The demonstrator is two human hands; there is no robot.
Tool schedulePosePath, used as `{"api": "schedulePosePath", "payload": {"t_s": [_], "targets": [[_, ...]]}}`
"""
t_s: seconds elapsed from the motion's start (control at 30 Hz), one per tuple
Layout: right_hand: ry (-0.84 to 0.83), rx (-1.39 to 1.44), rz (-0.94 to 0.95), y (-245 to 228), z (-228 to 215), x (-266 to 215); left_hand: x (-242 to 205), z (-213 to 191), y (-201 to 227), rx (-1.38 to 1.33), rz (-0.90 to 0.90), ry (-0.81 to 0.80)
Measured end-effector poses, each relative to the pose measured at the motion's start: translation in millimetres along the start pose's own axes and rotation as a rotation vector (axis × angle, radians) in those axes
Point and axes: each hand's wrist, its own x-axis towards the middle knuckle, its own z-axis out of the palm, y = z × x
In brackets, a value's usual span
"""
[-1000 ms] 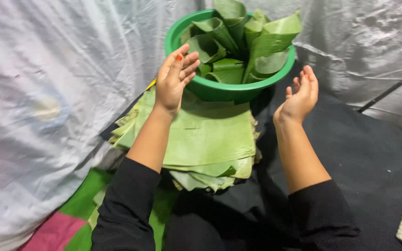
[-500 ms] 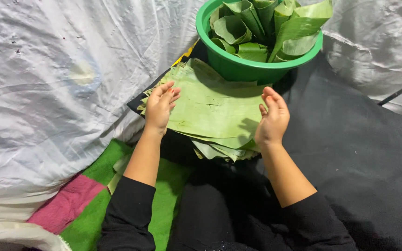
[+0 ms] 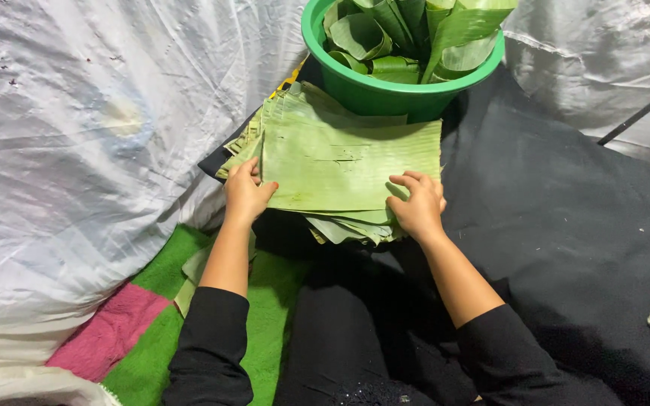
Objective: Wiping banana leaves clean and folding them into cones secured with wooden pins
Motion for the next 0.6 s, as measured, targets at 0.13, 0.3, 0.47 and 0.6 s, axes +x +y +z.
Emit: {"api": "schedulePosePath", "payload": {"t_s": [0.13,0.3,0.47,0.6], "targets": [[0.044,-0.018,0.034,-18.0,-19.8,-16.8,10.9,5.1,-13.2,0.073,-0.029,-0.052],[0.011,0.158,0.099,-12.4,-31.5,-17.1,-5.4,-8.7,16.2,0.032,-0.046,-0.054],[0.084,0.298,0.104,-8.5,-35.7,-19.5,-4.7,-6.5,16.3,0.035,-0.014,-0.035],[0.109,0.316,0.075,0.8,-32.8,-14.2,-4.3,-10.9,19.5,0.031,-0.006,0.047]]}}
